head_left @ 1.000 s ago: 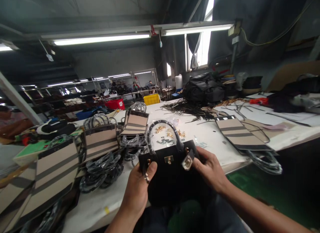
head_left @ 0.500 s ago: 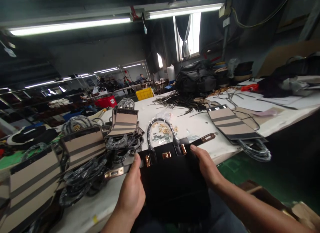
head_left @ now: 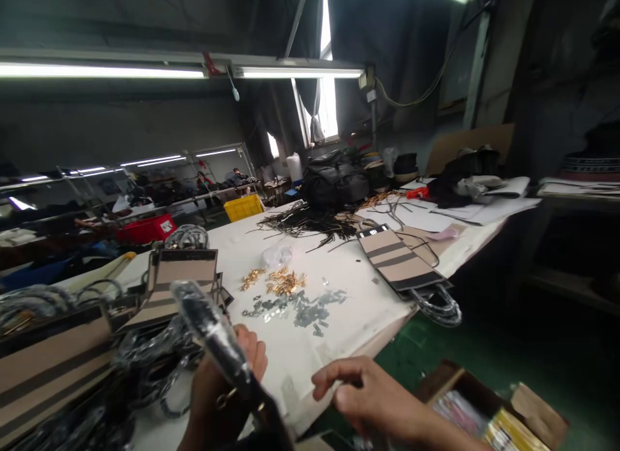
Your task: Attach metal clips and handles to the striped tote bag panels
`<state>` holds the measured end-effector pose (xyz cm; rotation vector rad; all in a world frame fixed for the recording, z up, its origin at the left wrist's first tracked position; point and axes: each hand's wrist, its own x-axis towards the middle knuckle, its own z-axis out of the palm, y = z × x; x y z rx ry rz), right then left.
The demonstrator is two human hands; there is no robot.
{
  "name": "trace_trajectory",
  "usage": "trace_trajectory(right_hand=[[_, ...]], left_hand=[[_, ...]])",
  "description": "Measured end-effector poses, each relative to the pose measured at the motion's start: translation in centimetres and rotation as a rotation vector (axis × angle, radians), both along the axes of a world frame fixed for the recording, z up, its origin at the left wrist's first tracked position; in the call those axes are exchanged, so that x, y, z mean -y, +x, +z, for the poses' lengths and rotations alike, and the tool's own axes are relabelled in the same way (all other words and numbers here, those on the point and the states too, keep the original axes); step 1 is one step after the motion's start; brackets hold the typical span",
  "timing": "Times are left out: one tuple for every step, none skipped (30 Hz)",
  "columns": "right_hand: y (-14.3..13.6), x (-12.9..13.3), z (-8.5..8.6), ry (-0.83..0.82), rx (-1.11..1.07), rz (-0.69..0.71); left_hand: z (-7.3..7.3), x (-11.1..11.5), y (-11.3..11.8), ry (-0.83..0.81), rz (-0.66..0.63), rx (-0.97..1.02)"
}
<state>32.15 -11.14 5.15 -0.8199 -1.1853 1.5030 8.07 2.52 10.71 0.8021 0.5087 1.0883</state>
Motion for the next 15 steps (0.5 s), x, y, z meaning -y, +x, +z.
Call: trace_trajectory(right_hand=[[-0.1, -0.2, 0.0, -0.005, 0.117, -0.041], [-0.2, -0.5, 0.0, -0.003, 0.219, -0.061], [-0.2, -0.7, 0.0, 0.004, 0.288, -0.065], [-0.2, -0.9, 0.1, 0.011, 0.318, -0.049], [-0.1, -1.1, 0.1, 0.015, 0.316, -0.016], [0.1, -1.3, 0.1, 0.018, 0.293, 0.022], [0.5, -1.5, 0.1, 0.022, 0.256, 0.06], [1.0, -1.6, 0.0, 0.032, 0.218, 0.085], [1.7, -1.7, 0.0, 0.049, 0.19, 0.081], [2.6, -1.8, 0.0, 0.07, 0.176, 0.045], [3.6, -1.9, 0.1, 0.091, 0.177, -0.017], [4.6, -2.0, 0.2, 0.106, 0.188, -0.085], [5.6, -2.1, 0.4, 0.113, 0.198, -0.148], [6.5, -2.1, 0.8, 0.115, 0.201, -0.192], [7.2, -2.1, 1.1, 0.112, 0.188, -0.206]], left_hand=[[-0.2, -1.2, 1.2, 0.09, -0.148, 0.053], [-0.4, -2.1, 2.6, 0.189, -0.301, 0.12], [-0.5, -2.9, 4.4, 0.292, -0.467, 0.208], [-0.6, -3.5, 6.3, 0.379, -0.598, 0.309], [-0.8, -3.9, 8.2, 0.438, -0.671, 0.421], [-1.1, -4.2, 10.0, 0.476, -0.712, 0.528], [-1.6, -4.4, 11.6, 0.498, -0.731, 0.609], [-2.2, -4.5, 12.9, 0.488, -0.718, 0.638], [-2.9, -4.5, 13.8, 0.461, -0.705, 0.614], [-3.7, -4.5, 14.5, 0.41, -0.679, 0.558], [-4.5, -4.5, 14.9, 0.345, -0.654, 0.48], [-5.2, -4.3, 15.1, 0.276, -0.639, 0.399], [-6.0, -4.1, 15.2, 0.208, -0.622, 0.336], [-6.6, -3.9, 15.3, 0.149, -0.605, 0.299], [-7.1, -3.6, 15.4, 0.103, -0.59, 0.281]])
